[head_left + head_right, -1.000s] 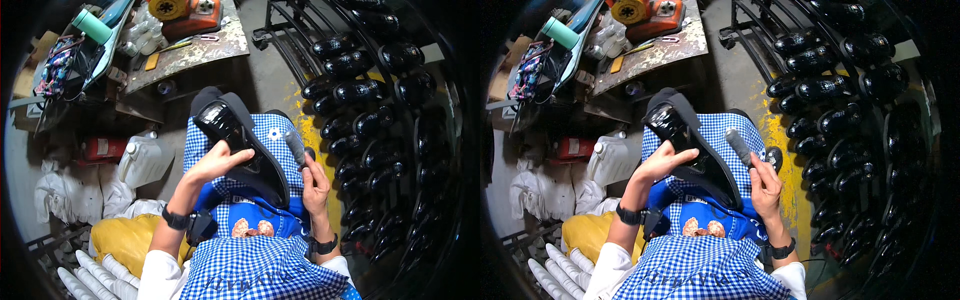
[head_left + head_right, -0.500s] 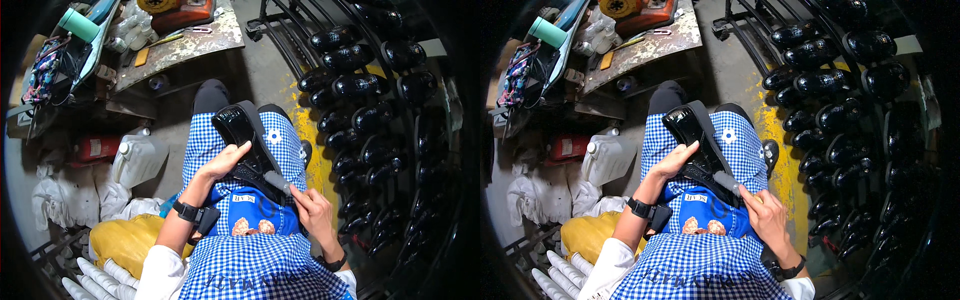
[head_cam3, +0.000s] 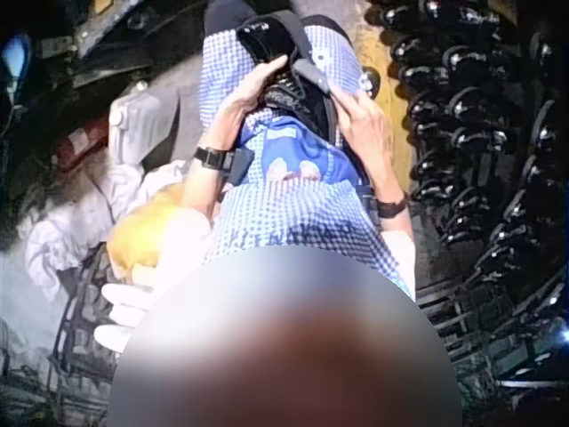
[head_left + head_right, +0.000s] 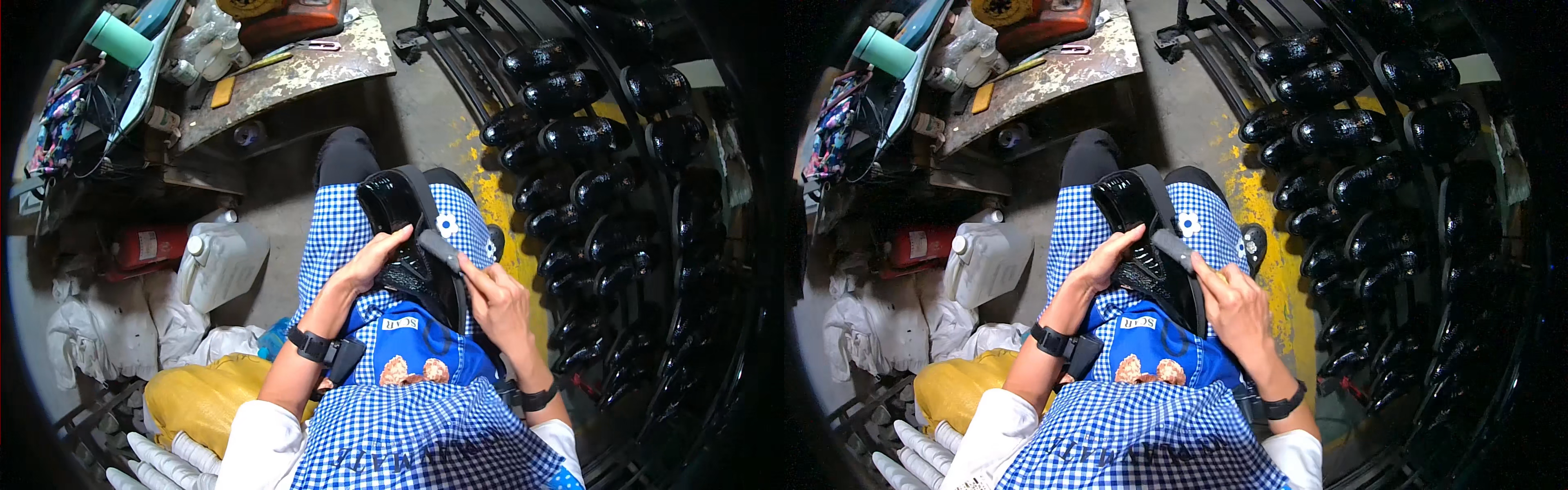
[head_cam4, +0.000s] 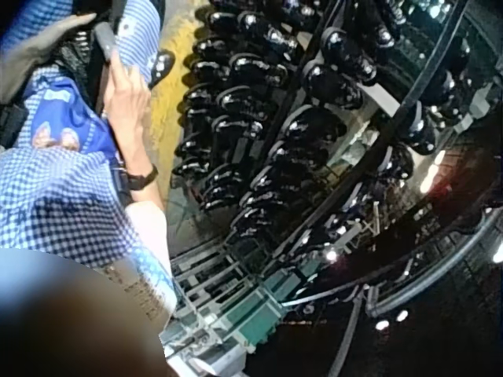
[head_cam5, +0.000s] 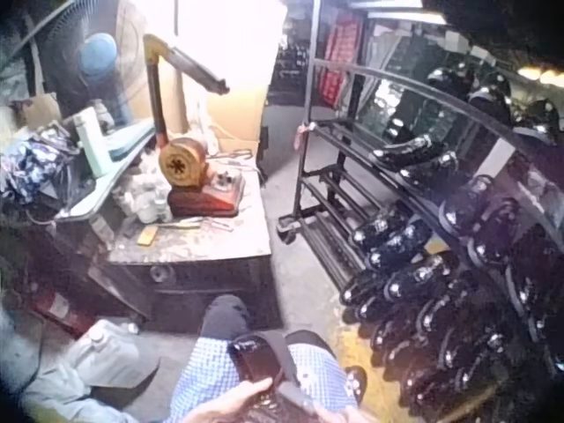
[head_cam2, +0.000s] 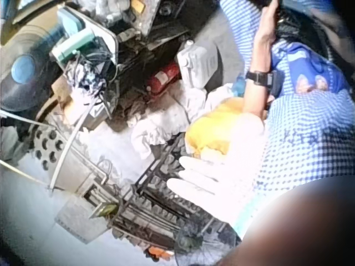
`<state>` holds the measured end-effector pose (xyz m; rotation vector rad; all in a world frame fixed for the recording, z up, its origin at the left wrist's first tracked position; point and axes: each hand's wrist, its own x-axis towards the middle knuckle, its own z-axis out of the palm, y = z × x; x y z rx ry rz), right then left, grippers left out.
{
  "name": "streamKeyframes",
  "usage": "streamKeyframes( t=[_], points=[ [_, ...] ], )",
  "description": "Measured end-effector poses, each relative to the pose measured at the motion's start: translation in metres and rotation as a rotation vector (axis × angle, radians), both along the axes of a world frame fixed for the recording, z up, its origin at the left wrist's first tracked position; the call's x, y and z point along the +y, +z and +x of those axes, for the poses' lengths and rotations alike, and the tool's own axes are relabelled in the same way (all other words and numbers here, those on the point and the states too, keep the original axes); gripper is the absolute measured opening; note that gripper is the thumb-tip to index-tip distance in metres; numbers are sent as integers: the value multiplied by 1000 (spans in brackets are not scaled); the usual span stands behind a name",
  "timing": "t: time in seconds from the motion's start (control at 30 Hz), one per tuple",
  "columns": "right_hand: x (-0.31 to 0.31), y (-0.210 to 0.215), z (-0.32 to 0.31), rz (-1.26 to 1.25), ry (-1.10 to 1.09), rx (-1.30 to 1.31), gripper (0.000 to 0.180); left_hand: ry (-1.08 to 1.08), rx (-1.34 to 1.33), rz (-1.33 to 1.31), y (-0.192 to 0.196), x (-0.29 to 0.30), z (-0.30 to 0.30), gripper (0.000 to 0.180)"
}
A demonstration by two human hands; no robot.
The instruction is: Polishing finished shoes and organizing them on a storage rack in a factory setting.
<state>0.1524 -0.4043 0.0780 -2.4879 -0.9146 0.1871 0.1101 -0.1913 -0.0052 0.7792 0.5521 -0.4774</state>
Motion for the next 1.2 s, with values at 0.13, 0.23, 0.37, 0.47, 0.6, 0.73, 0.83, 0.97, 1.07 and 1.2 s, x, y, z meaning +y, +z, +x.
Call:
streamKeyframes(
  t=[0.13, 0.23, 0.37, 0.47, 0.6, 0.73, 0.83, 0.97, 1.07, 1.2],
  points=[
    [-28, 18, -12, -105, 91, 63, 33, -31, -60, 4, -13, 3, -5, 40],
    [-2, 8, -5, -24, 78, -1, 37, -28, -47, -9, -11, 1, -3, 40],
    [1, 14, -2, -61, 146, -15, 40, -30, -19, 5, -20, 5, -8, 43],
    [-16, 25, -12, -152, 180, 36, 41, -5, -116, 0, -18, 3, -10, 45],
    [2, 4, -5, -26, 83, -40, 40, -52, -86, 107, -15, 6, -4, 44],
    [-12, 10, -7, -41, 98, 16, 38, -145, -77, 239, -16, 9, -7, 45],
    [-16, 10, -18, -105, 82, -32, 40, -18, -98, 126, -3, 2, -3, 47],
    [7, -1, -2, 13, 87, -57, 44, -54, -70, 122, -27, 6, -8, 43],
    [-17, 19, -17, -132, 144, -32, 42, -88, -92, 165, -29, 9, -11, 45],
    [-3, 3, -18, -75, 76, -92, 43, -52, -80, 170, -3, 4, -1, 46]
  ],
)
